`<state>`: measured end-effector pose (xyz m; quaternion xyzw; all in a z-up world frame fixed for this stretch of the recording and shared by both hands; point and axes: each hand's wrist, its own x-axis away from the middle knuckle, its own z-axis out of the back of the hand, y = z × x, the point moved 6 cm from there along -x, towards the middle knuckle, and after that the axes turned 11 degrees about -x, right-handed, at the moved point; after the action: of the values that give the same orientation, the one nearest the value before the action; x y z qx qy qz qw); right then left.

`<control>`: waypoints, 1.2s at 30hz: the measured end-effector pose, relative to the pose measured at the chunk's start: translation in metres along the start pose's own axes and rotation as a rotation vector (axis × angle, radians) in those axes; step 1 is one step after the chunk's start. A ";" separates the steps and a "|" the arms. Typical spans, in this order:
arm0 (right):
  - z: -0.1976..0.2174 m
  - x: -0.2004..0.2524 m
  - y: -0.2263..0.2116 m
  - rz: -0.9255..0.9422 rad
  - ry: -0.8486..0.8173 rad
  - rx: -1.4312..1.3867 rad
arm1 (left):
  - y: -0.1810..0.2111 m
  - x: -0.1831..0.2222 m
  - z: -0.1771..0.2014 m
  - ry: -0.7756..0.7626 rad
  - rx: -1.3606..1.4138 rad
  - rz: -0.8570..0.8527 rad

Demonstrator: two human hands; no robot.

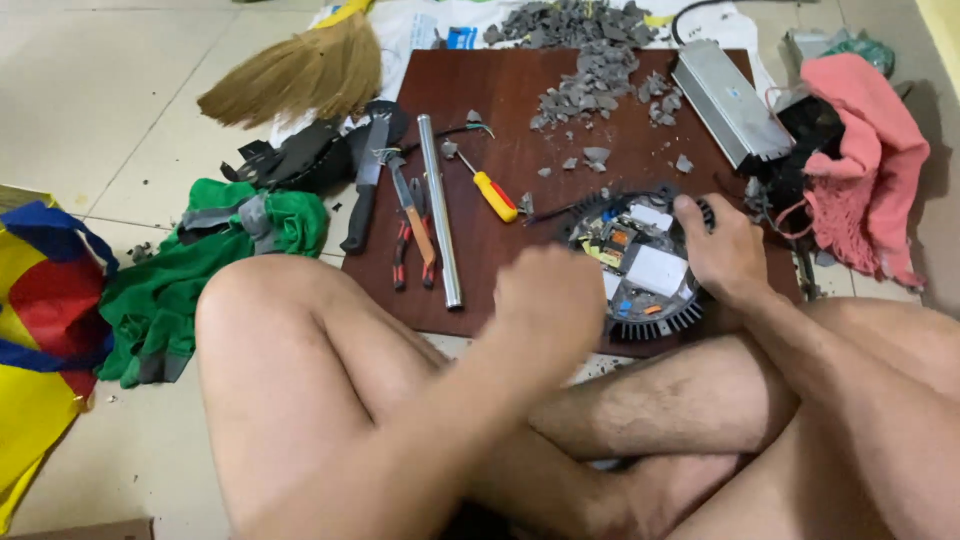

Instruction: Disassembling an electronic motor or device using various hand tools while sitting on the floor.

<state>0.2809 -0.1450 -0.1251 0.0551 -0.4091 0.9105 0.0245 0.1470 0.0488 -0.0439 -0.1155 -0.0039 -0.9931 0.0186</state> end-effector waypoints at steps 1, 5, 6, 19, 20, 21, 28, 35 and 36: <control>-0.001 -0.001 0.001 -0.007 -0.002 0.000 | -0.005 -0.011 0.007 -0.007 -0.001 -0.003; -0.008 -0.006 -0.003 0.048 -0.059 -0.004 | -0.004 -0.059 0.022 0.010 -0.081 -0.153; -0.011 -0.007 -0.005 0.059 -0.076 0.004 | -0.003 -0.070 0.018 -0.027 -0.124 -0.184; -0.007 0.011 -0.027 0.082 -0.099 0.083 | 0.009 0.044 0.013 -0.210 0.003 0.031; -0.008 0.010 -0.027 0.081 -0.102 0.087 | 0.008 0.046 0.009 -0.211 0.023 0.038; -0.009 0.011 -0.025 0.081 -0.104 0.088 | 0.008 0.048 0.004 -0.209 0.041 0.044; -0.007 0.010 -0.027 0.115 -0.085 0.087 | -0.002 0.056 0.015 -0.308 0.042 0.032; -0.002 0.012 -0.026 0.063 -0.048 0.042 | 0.015 0.027 0.024 -0.286 -0.017 -0.021; -0.001 0.019 -0.032 0.023 -0.049 -0.009 | 0.017 0.037 0.016 -0.258 0.010 -0.006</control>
<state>0.2649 -0.1235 -0.0999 0.0726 -0.4144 0.9072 0.0040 0.1151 0.0308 -0.0198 -0.2421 -0.0115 -0.9701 0.0156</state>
